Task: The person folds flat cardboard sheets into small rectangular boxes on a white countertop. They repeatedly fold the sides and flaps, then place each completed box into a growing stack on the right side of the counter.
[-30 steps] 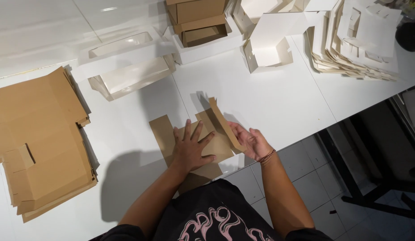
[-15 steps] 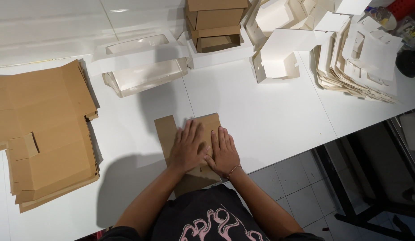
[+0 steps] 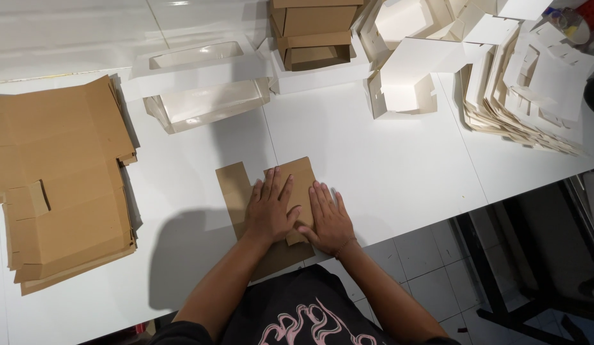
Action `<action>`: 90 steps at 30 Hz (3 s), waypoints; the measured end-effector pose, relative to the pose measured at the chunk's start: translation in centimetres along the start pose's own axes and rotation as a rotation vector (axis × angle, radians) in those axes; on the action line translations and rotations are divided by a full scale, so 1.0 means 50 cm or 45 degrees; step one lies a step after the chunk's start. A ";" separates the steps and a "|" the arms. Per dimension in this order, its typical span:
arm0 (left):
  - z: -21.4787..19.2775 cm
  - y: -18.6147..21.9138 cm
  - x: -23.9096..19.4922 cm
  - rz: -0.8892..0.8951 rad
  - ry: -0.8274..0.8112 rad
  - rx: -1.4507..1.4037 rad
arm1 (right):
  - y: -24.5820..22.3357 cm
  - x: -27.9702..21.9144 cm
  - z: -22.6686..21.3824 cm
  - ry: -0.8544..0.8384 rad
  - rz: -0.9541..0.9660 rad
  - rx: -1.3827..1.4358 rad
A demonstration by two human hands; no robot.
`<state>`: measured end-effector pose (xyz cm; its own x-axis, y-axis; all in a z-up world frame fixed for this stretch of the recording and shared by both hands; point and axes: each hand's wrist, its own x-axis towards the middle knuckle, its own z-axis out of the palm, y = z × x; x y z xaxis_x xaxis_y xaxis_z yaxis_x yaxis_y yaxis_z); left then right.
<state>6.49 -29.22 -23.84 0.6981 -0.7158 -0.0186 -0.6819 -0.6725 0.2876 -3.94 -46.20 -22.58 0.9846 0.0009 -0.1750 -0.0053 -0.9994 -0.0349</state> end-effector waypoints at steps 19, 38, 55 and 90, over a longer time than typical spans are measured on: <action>0.028 -0.056 -0.017 0.043 0.228 -0.382 | 0.008 -0.065 -0.027 0.412 0.916 1.660; -0.087 -0.034 -0.069 0.049 -0.288 0.026 | -0.103 -0.031 -0.039 -0.121 -0.213 0.717; 0.032 -0.239 -0.176 -0.084 -0.367 0.068 | -0.135 0.132 -0.034 -0.146 -0.199 0.105; -0.157 -0.091 -0.193 -0.087 -0.565 0.216 | -0.103 -0.034 -0.144 0.141 0.765 2.474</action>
<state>4.58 -17.77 -17.44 0.6070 -0.6554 -0.4495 -0.6897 -0.7154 0.1118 -4.32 -41.29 -15.00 0.7916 -0.3251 -0.5174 -0.3361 0.4755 -0.8130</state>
